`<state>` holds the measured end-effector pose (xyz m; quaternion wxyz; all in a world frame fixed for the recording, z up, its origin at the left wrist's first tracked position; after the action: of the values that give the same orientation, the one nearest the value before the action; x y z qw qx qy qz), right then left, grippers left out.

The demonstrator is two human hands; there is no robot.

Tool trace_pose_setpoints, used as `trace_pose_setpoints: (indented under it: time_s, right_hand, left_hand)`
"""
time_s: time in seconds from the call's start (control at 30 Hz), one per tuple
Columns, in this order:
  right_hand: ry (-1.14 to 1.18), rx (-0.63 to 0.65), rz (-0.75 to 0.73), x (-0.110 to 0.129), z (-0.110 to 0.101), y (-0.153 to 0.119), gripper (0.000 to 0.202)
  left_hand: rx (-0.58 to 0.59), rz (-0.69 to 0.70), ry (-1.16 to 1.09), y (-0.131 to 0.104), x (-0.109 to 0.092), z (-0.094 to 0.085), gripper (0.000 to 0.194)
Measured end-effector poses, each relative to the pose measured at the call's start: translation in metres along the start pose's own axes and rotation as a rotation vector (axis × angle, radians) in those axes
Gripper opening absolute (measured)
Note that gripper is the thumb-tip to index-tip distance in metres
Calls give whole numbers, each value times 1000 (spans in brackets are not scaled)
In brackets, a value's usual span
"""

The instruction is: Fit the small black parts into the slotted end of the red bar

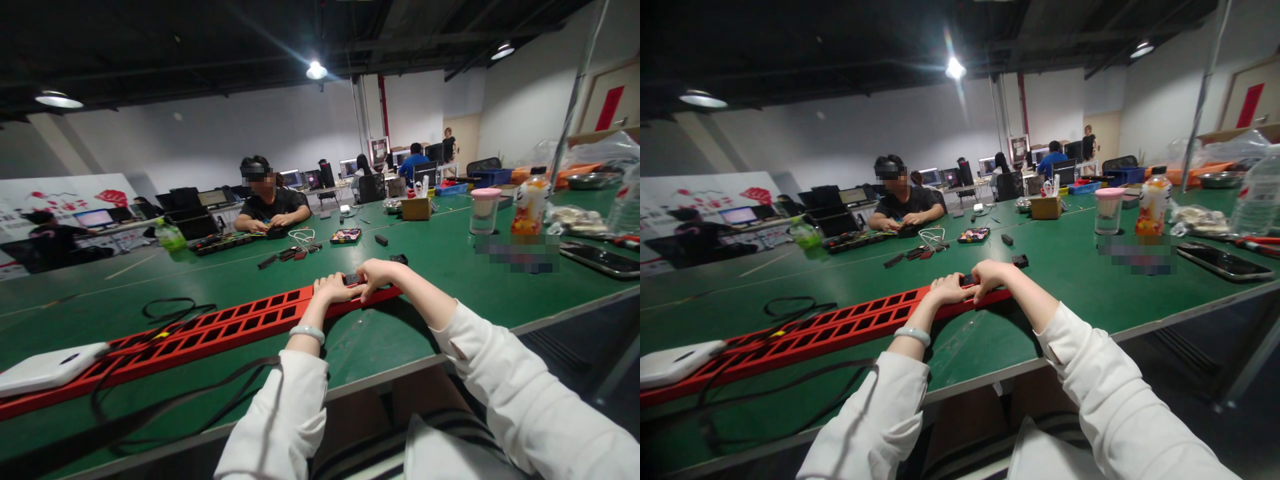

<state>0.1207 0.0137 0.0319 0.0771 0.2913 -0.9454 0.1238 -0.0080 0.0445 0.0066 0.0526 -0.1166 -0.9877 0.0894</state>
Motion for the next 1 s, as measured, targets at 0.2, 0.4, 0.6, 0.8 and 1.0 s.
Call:
trace_pose_setpoints:
  time_s: [0.2, 0.4, 0.6, 0.8, 1.0]
  right_hand:
    - [-38, -9, -15, 8, -3, -3, 57]
    - [-63, 16, -37, 13, -3, -4, 50]
    - [-28, 44, -46, 12, -4, -8, 53]
    - [78, -123, 40, -13, -17, -13, 36]
    - [64, -385, 476, -86, -20, -22, 27]
  left_hand:
    - [23, 0, -5, -2, -1, -1, 92]
    - [14, -4, 0, -1, -1, -1, 89]
    - [-3, 3, -6, -1, 0, 1, 87]
    - [30, 7, -33, 1, 0, 0, 92]
    - [50, 8, -50, 0, -2, -1, 96]
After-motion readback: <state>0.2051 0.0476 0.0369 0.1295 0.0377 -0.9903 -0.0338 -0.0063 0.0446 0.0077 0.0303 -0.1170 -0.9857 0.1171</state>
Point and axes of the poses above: each hand's wrist, its own y-axis towards the middle knuckle, its own z-axis out of the palm, x = y × z, the point moved 5 cm from there along y, towards the middle knuckle, and after that the axes turned 10 degrees about x, right-handed, at the moved point
